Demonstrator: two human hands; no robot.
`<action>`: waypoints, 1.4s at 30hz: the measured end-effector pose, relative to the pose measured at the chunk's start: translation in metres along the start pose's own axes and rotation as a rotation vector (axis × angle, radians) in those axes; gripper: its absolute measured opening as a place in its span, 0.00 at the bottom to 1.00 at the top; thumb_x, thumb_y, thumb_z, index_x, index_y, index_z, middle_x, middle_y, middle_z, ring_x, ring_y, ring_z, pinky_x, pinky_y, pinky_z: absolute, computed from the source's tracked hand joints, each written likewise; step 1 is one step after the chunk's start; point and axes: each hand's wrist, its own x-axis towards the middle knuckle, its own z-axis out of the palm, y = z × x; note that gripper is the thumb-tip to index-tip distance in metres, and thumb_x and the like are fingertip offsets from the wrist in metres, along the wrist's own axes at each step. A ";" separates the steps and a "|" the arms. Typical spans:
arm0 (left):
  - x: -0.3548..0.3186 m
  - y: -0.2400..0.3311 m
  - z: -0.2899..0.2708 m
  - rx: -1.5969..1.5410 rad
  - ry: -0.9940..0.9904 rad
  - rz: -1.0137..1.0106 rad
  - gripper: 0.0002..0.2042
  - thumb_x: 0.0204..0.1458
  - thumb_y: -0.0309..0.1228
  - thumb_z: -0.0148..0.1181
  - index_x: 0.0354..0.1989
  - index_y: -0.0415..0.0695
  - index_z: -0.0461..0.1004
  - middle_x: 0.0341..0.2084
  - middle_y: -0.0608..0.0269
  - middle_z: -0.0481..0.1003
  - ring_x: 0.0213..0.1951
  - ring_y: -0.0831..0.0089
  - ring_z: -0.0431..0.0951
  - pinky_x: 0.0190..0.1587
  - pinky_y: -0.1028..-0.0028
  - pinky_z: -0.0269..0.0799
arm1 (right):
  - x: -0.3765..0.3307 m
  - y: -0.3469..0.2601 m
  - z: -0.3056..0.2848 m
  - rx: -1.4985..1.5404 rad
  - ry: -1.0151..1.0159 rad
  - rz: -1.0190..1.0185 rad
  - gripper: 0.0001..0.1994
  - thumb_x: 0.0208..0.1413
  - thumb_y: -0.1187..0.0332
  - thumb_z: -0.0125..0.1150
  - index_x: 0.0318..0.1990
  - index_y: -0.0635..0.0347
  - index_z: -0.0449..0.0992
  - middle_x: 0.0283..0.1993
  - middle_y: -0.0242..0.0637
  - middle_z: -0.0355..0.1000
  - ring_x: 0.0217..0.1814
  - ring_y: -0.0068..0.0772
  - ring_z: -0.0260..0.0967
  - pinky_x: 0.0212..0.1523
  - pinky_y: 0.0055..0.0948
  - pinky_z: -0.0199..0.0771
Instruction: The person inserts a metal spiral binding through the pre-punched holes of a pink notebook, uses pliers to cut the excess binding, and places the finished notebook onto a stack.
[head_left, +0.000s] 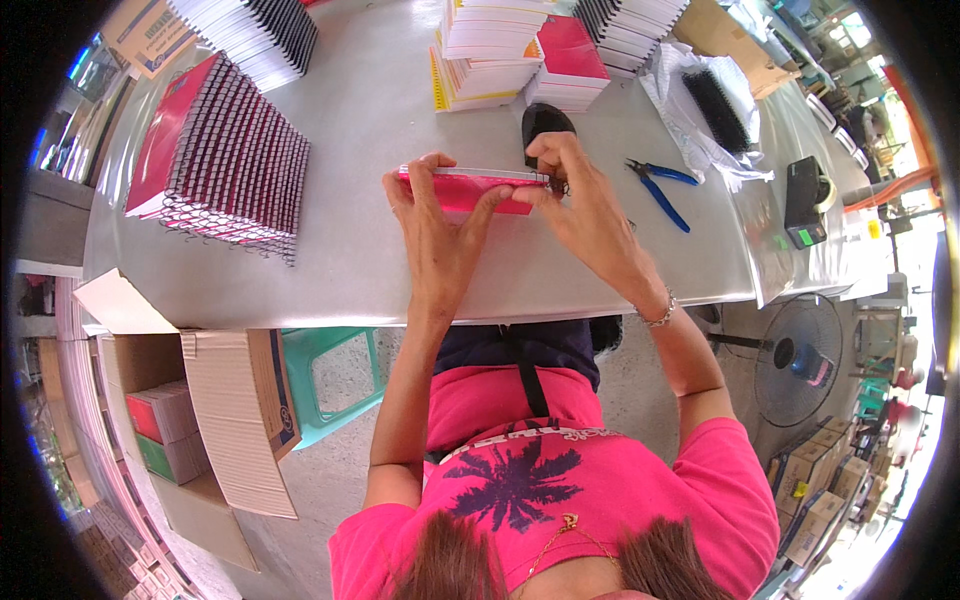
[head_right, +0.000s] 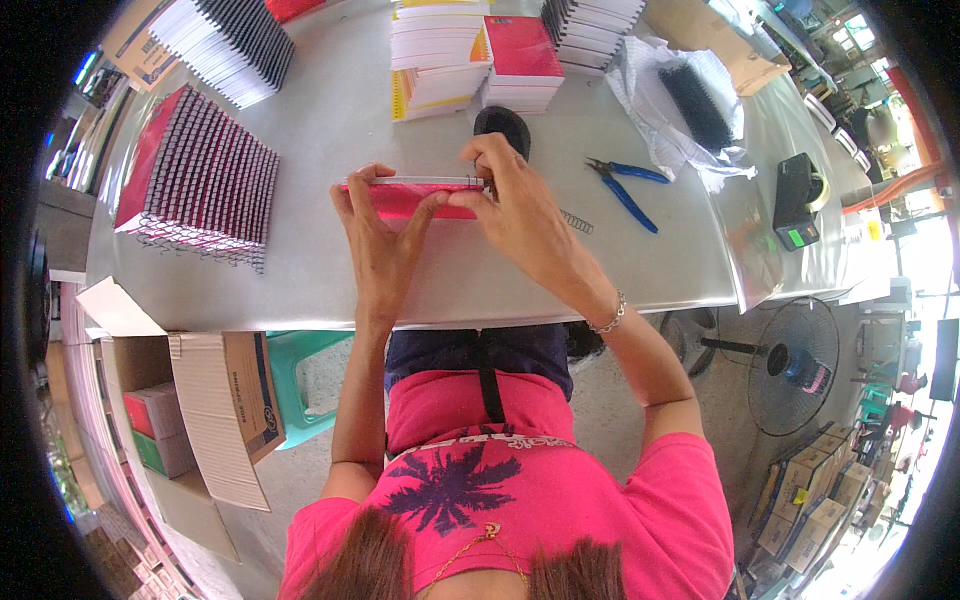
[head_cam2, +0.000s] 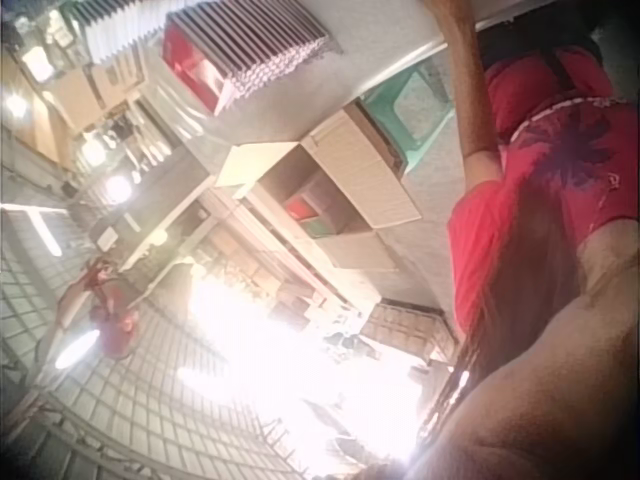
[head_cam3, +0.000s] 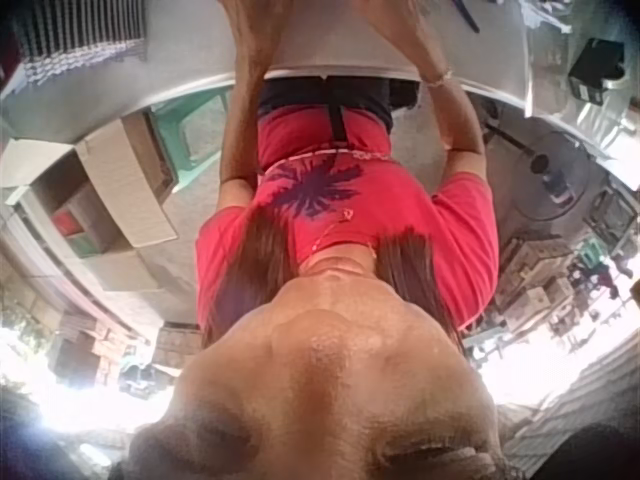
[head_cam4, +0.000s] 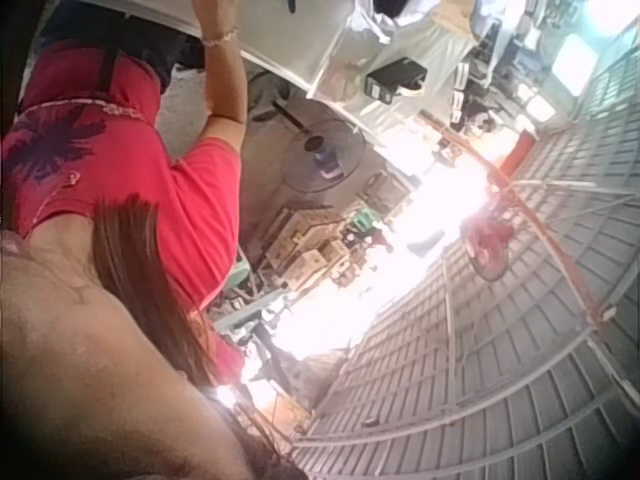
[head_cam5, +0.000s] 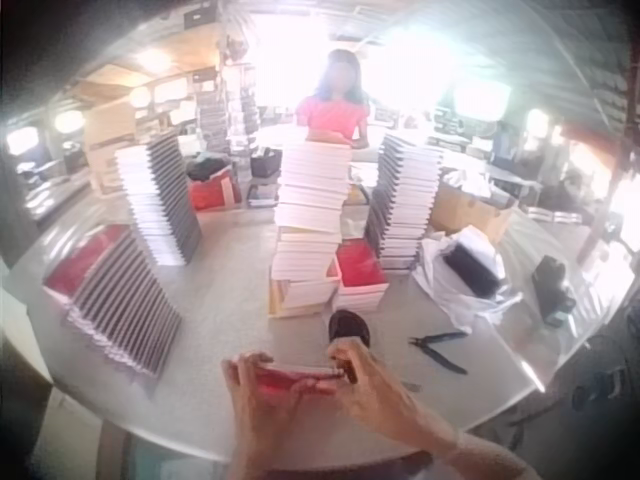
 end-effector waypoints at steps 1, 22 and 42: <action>0.000 0.000 0.000 -0.004 -0.006 -0.006 0.29 0.41 0.35 0.75 0.47 0.37 0.65 0.44 0.53 0.67 0.48 0.56 0.63 0.51 0.61 0.63 | 0.000 0.000 0.000 -0.002 0.008 -0.027 0.07 0.57 0.69 0.58 0.39 0.63 0.73 0.36 0.42 0.68 0.39 0.46 0.67 0.40 0.39 0.66; 0.008 -0.021 -0.024 -0.175 -0.166 0.038 0.34 0.32 0.40 0.79 0.44 0.40 0.63 0.41 0.56 0.60 0.46 0.59 0.63 0.49 0.63 0.66 | 0.034 0.053 -0.024 -0.472 -0.323 -0.050 0.26 0.44 0.62 0.73 0.52 0.58 0.71 0.67 0.45 0.54 0.69 0.47 0.53 0.64 0.37 0.60; 0.009 -0.026 -0.020 -0.215 -0.191 0.036 0.35 0.30 0.38 0.80 0.44 0.40 0.62 0.40 0.57 0.60 0.46 0.59 0.64 0.48 0.64 0.66 | 0.012 0.027 -0.057 0.447 -0.564 0.122 0.22 0.50 0.57 0.69 0.46 0.66 0.77 0.52 0.35 0.71 0.55 0.26 0.66 0.56 0.26 0.64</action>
